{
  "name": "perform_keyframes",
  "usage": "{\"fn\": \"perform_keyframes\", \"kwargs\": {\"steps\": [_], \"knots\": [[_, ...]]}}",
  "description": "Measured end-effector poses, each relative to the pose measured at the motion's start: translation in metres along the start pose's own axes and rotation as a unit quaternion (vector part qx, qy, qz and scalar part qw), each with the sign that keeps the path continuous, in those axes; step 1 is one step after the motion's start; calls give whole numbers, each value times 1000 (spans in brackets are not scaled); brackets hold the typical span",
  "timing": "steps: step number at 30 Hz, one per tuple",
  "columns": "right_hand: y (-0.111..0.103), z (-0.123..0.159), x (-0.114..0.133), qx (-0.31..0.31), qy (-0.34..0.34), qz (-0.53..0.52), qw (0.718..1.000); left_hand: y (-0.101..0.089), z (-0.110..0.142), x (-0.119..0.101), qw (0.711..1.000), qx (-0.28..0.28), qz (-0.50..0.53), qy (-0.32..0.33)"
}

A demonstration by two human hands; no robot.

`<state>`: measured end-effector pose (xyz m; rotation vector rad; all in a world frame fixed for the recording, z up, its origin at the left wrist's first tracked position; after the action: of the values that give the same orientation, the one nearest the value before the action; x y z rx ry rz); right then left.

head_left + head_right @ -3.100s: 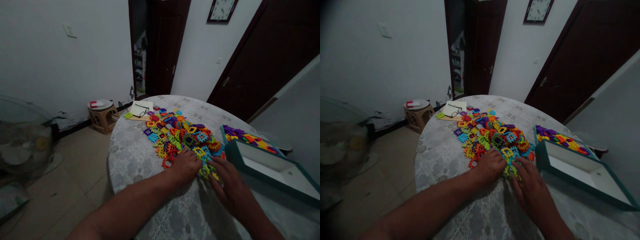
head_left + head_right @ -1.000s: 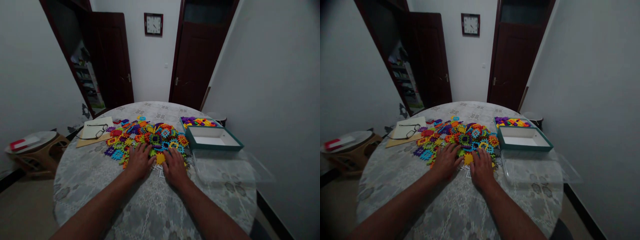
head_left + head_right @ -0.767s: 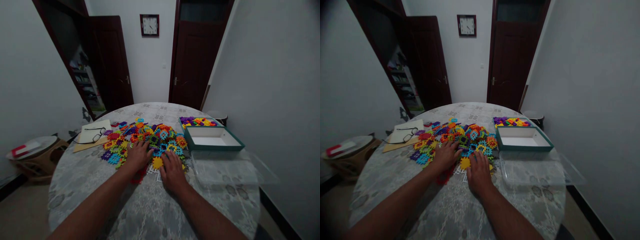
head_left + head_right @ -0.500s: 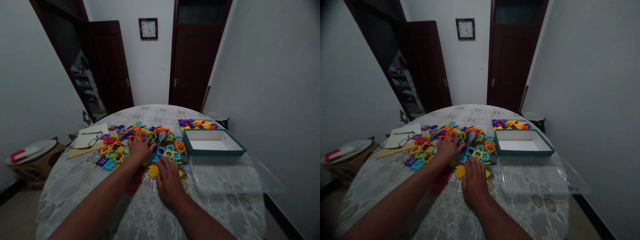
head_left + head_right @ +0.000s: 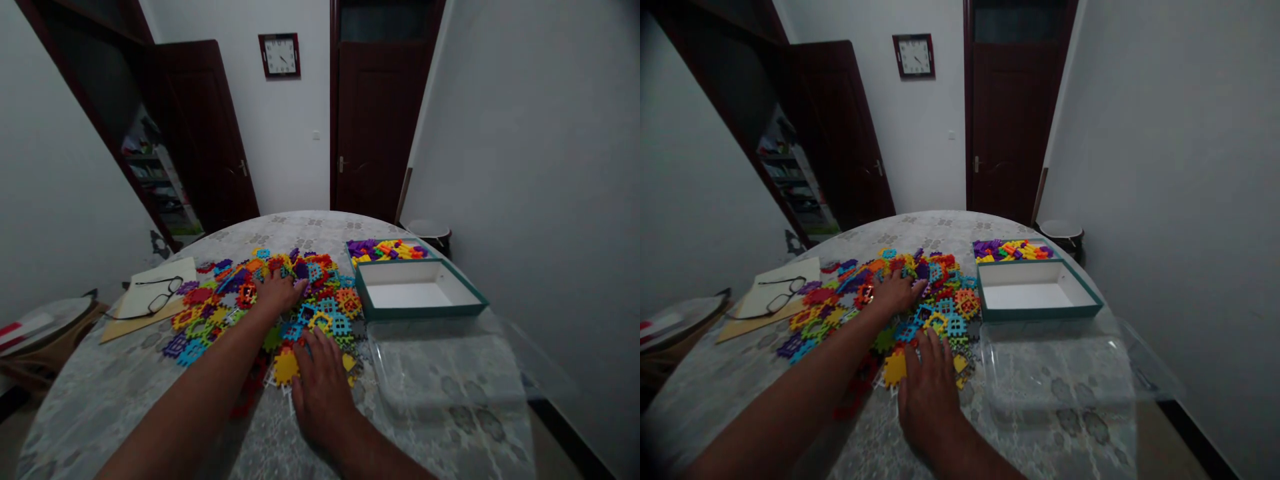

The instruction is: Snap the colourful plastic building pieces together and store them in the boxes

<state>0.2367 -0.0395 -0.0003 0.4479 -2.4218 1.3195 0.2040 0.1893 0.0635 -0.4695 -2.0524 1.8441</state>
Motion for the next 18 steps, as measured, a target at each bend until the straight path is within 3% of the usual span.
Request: {"fn": "perform_keyframes", "kwargs": {"steps": [10,18], "knots": [[4,4,-3,-67,-19,13,997,4,77,21,998,-42,-18,45],[8,0,-16,-119,-61,57,989,-10,131,23,994,-79,40,62]]}}
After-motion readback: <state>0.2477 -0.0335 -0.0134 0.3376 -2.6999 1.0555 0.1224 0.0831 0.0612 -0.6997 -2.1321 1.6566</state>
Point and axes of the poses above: each hand's wrist, its own z-axis away from the middle knuckle, its own y-axis out of the palm, x = y × z, the point moved 9 cm from there along -z, towards the middle knuckle, and after that the axes turned 4 degrees about y, right-handed, at the moved point
